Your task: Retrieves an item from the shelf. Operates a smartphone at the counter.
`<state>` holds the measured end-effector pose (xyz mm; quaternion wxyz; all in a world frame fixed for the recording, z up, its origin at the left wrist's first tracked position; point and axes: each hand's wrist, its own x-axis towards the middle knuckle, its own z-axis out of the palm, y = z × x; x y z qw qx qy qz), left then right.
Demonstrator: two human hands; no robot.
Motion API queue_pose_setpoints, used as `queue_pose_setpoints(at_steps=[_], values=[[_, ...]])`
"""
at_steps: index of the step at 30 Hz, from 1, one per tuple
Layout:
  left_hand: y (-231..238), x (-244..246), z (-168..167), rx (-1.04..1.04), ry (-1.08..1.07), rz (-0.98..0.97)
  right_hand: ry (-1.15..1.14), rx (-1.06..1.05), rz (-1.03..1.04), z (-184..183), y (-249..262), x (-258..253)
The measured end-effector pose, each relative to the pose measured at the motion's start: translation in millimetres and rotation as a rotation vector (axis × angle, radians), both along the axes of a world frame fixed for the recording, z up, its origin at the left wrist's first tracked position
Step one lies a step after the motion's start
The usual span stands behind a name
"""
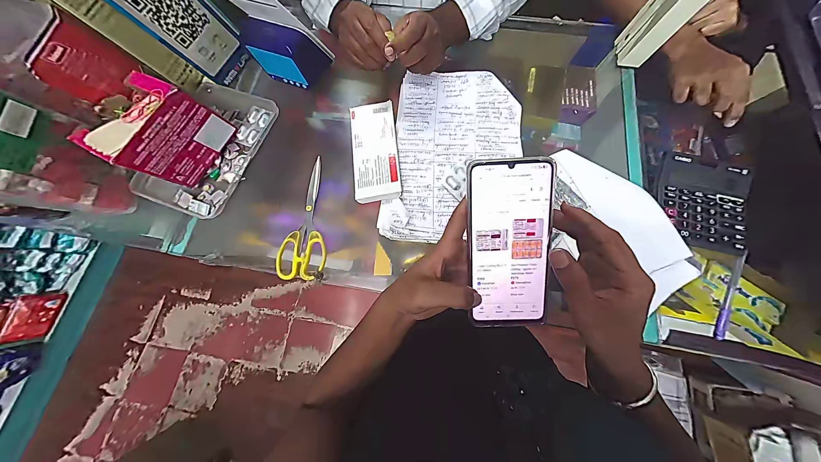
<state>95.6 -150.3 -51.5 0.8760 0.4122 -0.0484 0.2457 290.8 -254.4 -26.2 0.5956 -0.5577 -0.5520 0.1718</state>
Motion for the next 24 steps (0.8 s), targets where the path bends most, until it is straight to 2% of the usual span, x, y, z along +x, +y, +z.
queue_pose_setpoints(at_steps=[24], values=[[-1.5, 0.8, 1.2, -0.023, -0.003, -0.007, -0.02, 0.014, 0.006, 1.4, -1.6, 0.1]])
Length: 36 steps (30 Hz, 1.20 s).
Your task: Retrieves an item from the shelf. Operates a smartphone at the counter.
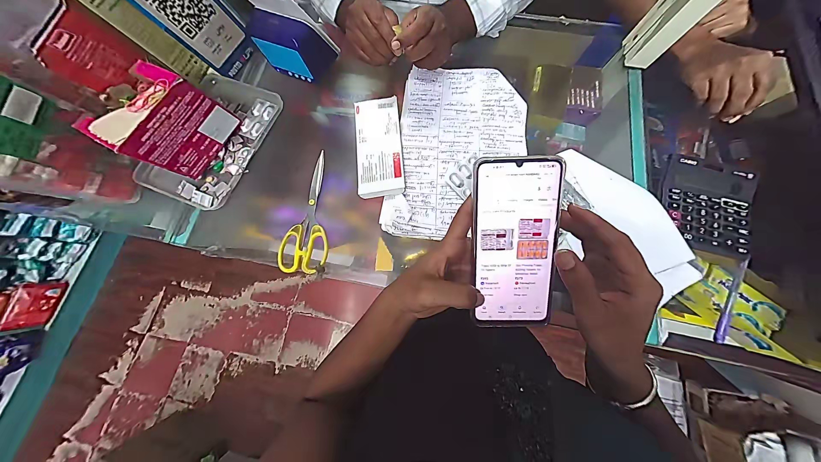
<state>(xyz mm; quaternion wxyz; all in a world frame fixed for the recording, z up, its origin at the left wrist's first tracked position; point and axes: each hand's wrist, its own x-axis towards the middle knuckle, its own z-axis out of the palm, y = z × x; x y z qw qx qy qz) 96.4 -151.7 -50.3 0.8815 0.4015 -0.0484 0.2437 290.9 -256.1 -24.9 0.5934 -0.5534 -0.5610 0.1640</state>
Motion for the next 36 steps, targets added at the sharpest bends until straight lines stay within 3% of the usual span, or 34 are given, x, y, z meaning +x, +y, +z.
queue_pose_setpoints(at_steps=[18, 26, 36], values=[[-1.2, -1.7, 1.5, 0.011, -0.005, -0.001, -0.007, 0.014, -0.003, 1.9, -0.7, -1.2], [-1.8, -1.9, 1.4, 0.029, 0.008, 0.023, -0.474, 0.062, -0.126, 9.4, 3.1, -0.6], [-3.1, -3.4, 1.5, 0.033, -0.016, 0.009, -0.489, 0.106, -0.165, 12.4, 5.1, -4.4]])
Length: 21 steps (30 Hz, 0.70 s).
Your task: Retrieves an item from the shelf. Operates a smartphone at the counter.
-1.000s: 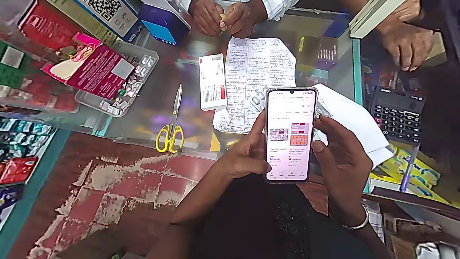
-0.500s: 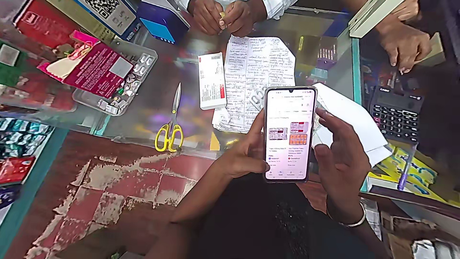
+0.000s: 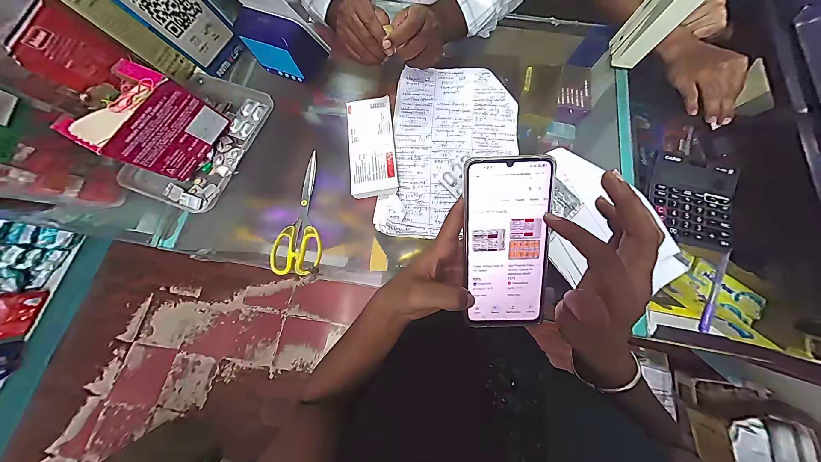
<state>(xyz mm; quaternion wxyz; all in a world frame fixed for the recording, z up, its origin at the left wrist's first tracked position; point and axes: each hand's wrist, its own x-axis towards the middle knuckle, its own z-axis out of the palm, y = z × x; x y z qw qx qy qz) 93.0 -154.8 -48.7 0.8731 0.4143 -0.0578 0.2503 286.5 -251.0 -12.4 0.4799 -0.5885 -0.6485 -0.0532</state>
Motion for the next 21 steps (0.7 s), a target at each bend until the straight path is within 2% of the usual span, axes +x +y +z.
queue_pose_setpoints(at_steps=[10, 21], values=[[-1.0, 0.3, 0.3, 0.0, -0.01, -0.008, -0.001, 0.025, -0.01, -1.0, 0.3, -1.1], [-4.5, 1.4, -2.9, 0.043, 0.005, -0.004, -0.21, -0.059, 0.022, -0.2, 11.8, -14.6]])
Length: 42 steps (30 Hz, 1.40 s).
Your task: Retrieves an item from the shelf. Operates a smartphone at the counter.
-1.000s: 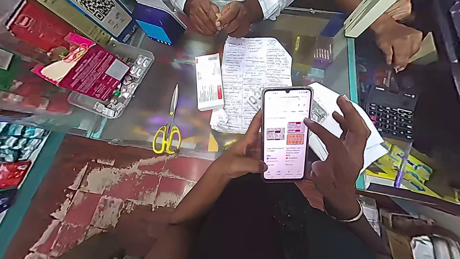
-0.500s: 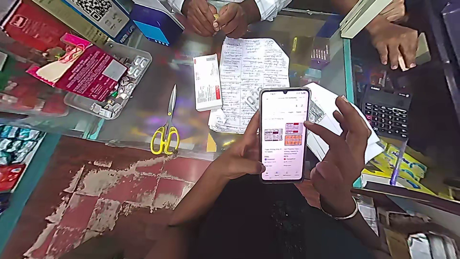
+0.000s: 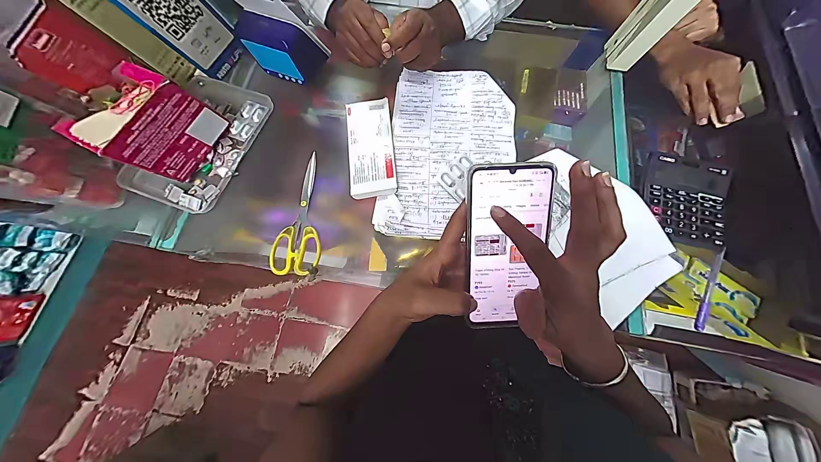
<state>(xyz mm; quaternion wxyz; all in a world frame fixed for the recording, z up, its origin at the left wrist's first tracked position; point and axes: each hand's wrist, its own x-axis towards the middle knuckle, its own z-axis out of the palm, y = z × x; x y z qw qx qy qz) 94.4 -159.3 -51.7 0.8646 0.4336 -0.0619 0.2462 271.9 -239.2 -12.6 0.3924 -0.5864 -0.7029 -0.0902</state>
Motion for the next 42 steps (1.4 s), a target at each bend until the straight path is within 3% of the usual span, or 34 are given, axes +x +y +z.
queue_pose_setpoints(at_steps=[6, 17, 23, 28, 42], values=[[0.5, -1.9, -0.4, 0.008, 0.021, 0.005, -0.016, -0.041, -0.015, -1.0, -0.3, 0.9], [3.6, -2.4, 1.8, -0.035, 0.01, 0.0, 0.254, -0.001, 0.01, -3.9, -12.7, 15.4], [4.3, -2.2, 2.3, -0.044, 0.024, 0.016, 0.097, -0.002, 0.086, -9.6, -18.4, 16.7], [8.2, -4.5, 0.9, -0.063, 0.011, 0.029, 0.113, 0.075, 0.229, -17.7, -31.4, 19.4], [8.8, -5.0, 1.3, -0.071, -0.001, 0.033, 0.126, 0.079, 0.212, -17.4, -33.8, 23.4]])
